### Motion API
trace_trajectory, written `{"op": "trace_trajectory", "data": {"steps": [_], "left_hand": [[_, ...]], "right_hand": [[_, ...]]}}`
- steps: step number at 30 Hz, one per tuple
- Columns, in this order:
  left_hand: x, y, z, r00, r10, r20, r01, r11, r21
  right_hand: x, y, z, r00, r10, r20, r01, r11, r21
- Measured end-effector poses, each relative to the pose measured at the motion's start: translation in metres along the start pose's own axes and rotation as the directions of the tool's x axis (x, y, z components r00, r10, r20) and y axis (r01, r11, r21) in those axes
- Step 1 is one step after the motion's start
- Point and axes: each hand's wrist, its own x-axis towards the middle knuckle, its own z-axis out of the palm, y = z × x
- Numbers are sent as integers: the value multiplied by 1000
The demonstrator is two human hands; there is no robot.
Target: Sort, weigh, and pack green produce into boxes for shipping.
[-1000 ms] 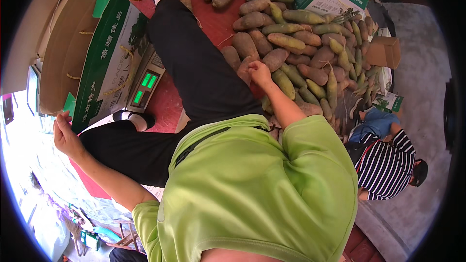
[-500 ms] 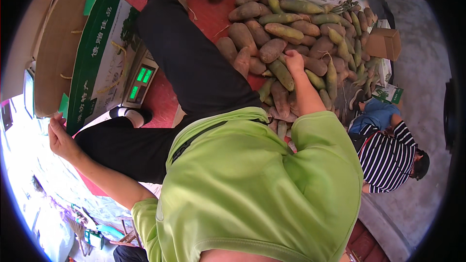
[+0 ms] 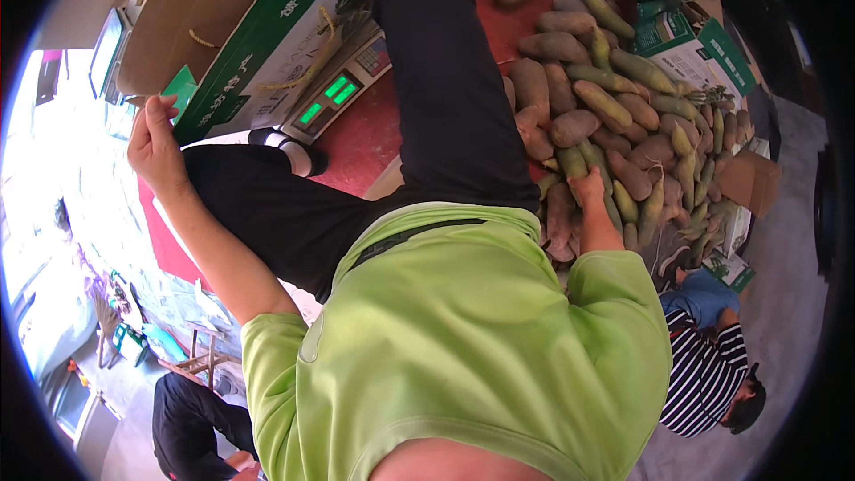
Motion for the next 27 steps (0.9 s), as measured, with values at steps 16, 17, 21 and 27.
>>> {"op": "trace_trajectory", "data": {"steps": [16, 17, 21, 27], "left_hand": [[-1, 3, 3, 999, 22, 36, -24, 998, 51], [1, 1, 1, 999, 35, 34, -37, 998, 54], [-1, 1, -3, 999, 39, 18, -40, 998, 51], [0, 5, -2, 997, 59, 55, -64, 994, 93]], "right_hand": [[-14, -14, -5, 1000, -7, 27, 8, 999, -38], [-11, -12, -7, 1000, 6, 20, -5, 999, -41], [-16, -31, -37, 960, 46, 276, -120, 959, 256], [-3, -26, -98, 948, -144, 285, 139, 990, 38]]}}
